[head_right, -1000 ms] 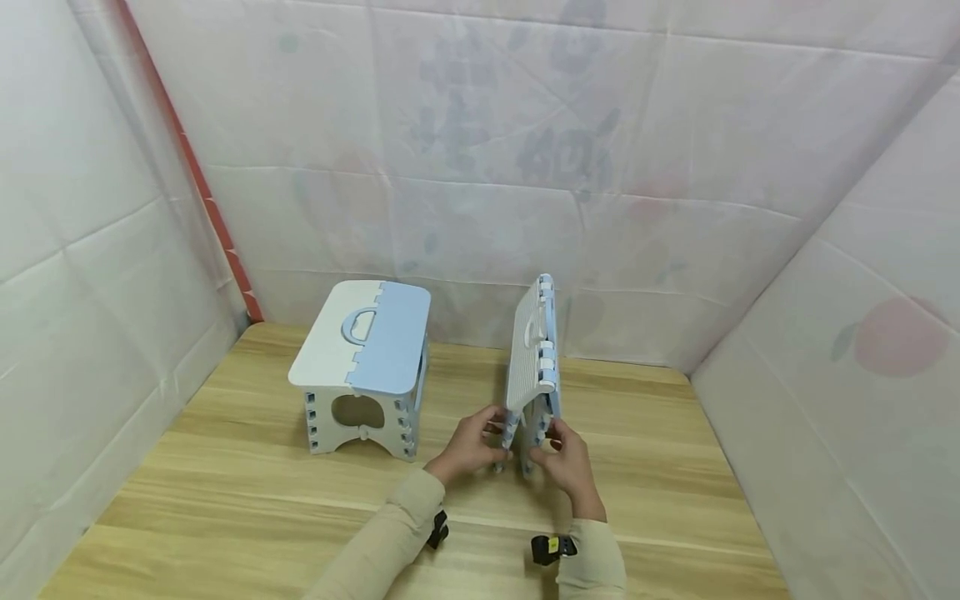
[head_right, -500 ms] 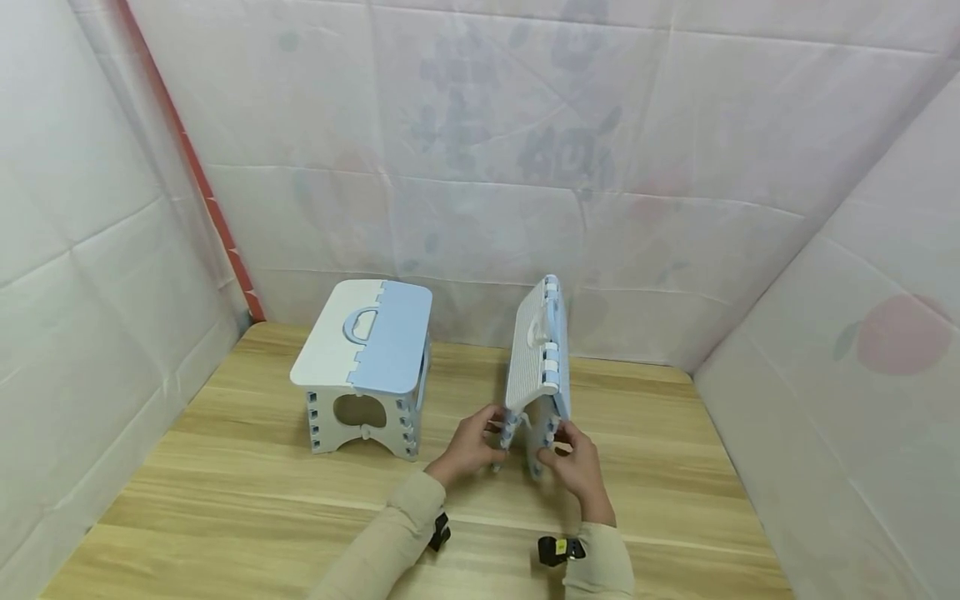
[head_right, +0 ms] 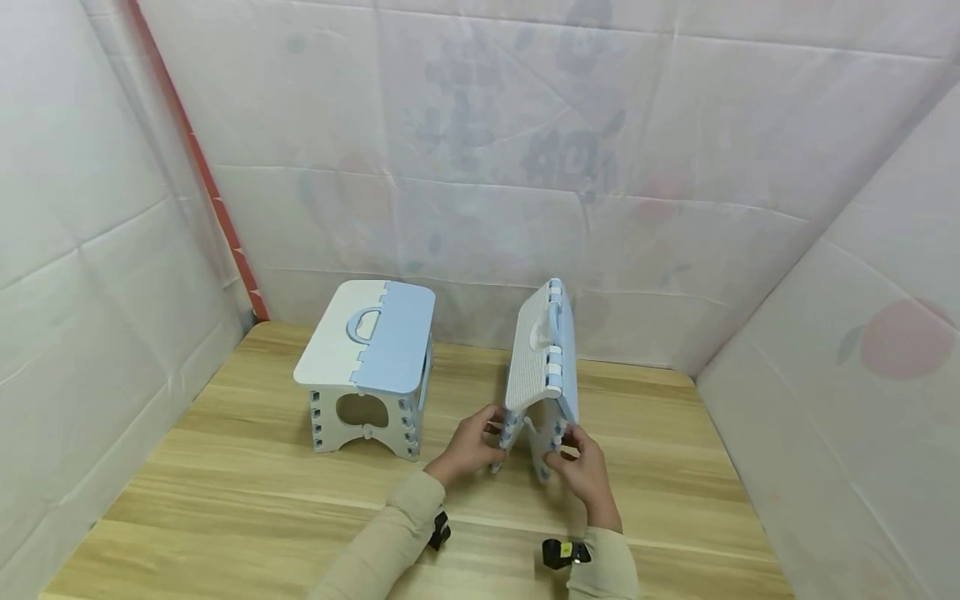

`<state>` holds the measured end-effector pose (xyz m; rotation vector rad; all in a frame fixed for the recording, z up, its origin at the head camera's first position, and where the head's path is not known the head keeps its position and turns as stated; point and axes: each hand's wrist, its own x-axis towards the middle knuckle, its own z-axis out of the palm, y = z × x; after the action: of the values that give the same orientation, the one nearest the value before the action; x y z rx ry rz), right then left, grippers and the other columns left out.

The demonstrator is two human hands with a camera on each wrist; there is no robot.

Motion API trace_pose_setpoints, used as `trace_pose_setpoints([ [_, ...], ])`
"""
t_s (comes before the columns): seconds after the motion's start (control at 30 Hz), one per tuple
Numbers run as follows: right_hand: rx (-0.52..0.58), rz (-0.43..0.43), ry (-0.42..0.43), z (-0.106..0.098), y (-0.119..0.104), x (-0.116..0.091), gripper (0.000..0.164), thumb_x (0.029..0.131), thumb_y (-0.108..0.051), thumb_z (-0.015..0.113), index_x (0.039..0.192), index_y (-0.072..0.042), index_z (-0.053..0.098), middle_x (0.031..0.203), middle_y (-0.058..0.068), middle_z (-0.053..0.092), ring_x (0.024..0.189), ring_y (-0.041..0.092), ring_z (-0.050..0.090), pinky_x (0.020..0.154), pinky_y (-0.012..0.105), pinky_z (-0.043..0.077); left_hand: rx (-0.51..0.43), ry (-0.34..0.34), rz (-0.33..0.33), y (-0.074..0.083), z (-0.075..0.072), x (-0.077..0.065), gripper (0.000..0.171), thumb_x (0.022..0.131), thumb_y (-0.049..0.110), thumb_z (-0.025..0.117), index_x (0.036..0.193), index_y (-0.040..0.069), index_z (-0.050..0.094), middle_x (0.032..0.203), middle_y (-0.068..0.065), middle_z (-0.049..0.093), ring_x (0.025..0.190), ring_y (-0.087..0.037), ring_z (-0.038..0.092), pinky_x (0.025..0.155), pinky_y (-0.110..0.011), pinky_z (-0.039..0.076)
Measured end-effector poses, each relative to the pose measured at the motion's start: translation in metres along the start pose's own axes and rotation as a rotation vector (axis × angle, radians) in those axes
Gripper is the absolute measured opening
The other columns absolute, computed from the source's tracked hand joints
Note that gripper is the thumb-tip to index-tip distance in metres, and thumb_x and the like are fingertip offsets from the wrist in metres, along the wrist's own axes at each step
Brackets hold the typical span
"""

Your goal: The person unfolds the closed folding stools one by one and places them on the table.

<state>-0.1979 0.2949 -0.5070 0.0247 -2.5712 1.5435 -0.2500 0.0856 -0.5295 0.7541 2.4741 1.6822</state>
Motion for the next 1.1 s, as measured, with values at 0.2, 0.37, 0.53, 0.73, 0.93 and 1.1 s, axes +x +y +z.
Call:
trace_pose_setpoints([
  [0.2,-0.012,0.006,-0.001,-0.002,0.002,0.001,0.050,0.073,0.007,0.070,0.120,0.005,0.053,0.106,0.019,0.058,0.095,0.021,0.052,0.082,0.042,0.048,0.004,0.004,0.004,0.000,-0.001,-0.001,0.053,0.068,-0.003,0.077,0.115,0.010,0.055,0.115,-0.007,0.059,0.097,-0.021,0.059,0.078,-0.025,0.047],
  [0.37,0.018,-0.005,0.000,-0.005,0.005,0.000,0.049,0.074,0.006,0.070,0.120,0.006,0.053,0.108,0.019,0.058,0.095,0.019,0.052,0.081,0.037,0.048,0.011,0.005,0.003,0.000,-0.001,-0.001,0.053,0.069,-0.003,0.076,0.116,0.011,0.054,0.115,-0.006,0.059,0.097,-0.019,0.059,0.079,-0.025,0.047],
  [0.53,0.032,-0.012,-0.007,-0.009,0.008,-0.001,0.052,0.076,0.006,0.070,0.124,0.005,0.051,0.112,0.019,0.057,0.094,0.012,0.052,0.078,0.028,0.047,0.013,0.005,-0.002,0.002,-0.002,-0.003,0.052,0.071,0.000,0.074,0.117,0.013,0.054,0.116,-0.004,0.058,0.099,-0.018,0.058,0.080,-0.027,0.046],
  [0.73,0.024,0.007,-0.002,-0.013,0.007,-0.003,0.050,0.076,0.006,0.068,0.122,0.005,0.051,0.111,0.021,0.057,0.094,0.010,0.052,0.078,0.023,0.046,0.009,0.007,-0.004,0.003,-0.001,-0.005,0.052,0.072,0.000,0.074,0.118,0.014,0.054,0.116,-0.003,0.058,0.099,-0.019,0.058,0.081,-0.029,0.046],
  [0.93,0.039,0.026,0.002,-0.017,0.009,-0.005,0.049,0.076,0.008,0.067,0.122,0.005,0.052,0.111,0.020,0.057,0.094,0.007,0.051,0.078,0.022,0.045,0.005,0.009,-0.011,0.002,0.001,-0.005,0.053,0.071,-0.001,0.073,0.118,0.014,0.053,0.116,-0.003,0.057,0.099,-0.019,0.058,0.081,-0.028,0.046],
  [1.1,0.035,0.030,0.011,-0.017,0.010,-0.005,0.046,0.077,0.006,0.067,0.121,0.005,0.054,0.111,0.019,0.058,0.095,0.007,0.051,0.080,0.023,0.042,0.017,0.016,-0.016,0.002,-0.001,-0.006,0.054,0.070,-0.002,0.073,0.118,0.013,0.053,0.116,-0.004,0.058,0.099,-0.019,0.058,0.081,-0.029,0.046],
])
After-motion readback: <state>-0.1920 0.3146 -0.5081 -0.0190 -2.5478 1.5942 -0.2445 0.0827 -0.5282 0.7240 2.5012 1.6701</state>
